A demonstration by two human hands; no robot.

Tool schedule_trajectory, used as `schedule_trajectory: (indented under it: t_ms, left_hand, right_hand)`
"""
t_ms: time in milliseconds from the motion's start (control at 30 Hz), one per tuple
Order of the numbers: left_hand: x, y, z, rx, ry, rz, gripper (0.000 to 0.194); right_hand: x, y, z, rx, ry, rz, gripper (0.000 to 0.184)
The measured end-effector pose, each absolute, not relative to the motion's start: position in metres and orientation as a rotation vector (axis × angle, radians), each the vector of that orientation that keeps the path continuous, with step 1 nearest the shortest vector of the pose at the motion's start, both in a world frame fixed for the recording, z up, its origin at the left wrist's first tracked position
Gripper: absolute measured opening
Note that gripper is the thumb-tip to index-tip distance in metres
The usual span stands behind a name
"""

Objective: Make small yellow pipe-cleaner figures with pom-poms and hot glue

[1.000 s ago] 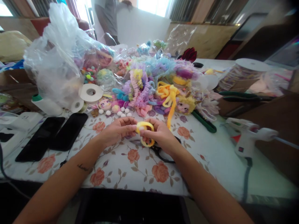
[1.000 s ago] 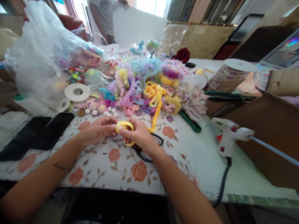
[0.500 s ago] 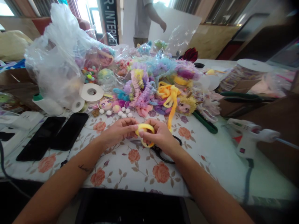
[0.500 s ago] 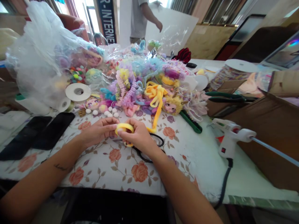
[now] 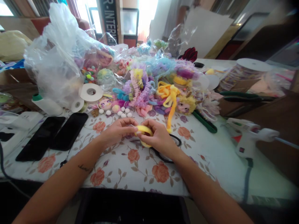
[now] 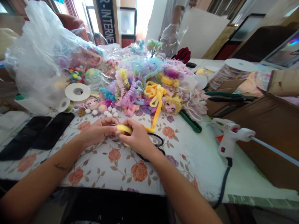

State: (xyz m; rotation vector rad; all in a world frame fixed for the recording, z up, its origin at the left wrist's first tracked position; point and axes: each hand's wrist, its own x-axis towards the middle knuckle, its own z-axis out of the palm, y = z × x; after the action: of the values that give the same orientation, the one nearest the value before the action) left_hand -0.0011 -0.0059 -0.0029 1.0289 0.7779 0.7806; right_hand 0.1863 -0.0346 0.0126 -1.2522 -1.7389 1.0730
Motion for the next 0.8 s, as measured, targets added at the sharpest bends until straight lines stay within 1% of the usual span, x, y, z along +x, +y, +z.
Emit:
schedule_trajectory:
  t_ms: [233, 467, 800]
  left_hand:
    - [-0.0043, -0.0052, 0.0001, 1.19, 0.774, 0.818, 0.021]
    - [-0.0058, -0.006, -0.0005, 1.222, 0.771, 0.841, 0.023]
    - [-0.0045, -0.0048, -0.0021, 1.216, 0.748, 0.872, 0.024]
  right_hand:
    - [0.1847, -0.0361, 0.0114, -1.178, -1.75, 0.962, 0.012]
    - [0.189, -0.0343, 0.0082, -1.057, -1.723, 1.058, 0.014]
    - [0.1917, -0.0305, 0.0071, -1.016, -1.646, 1.186, 0.013]
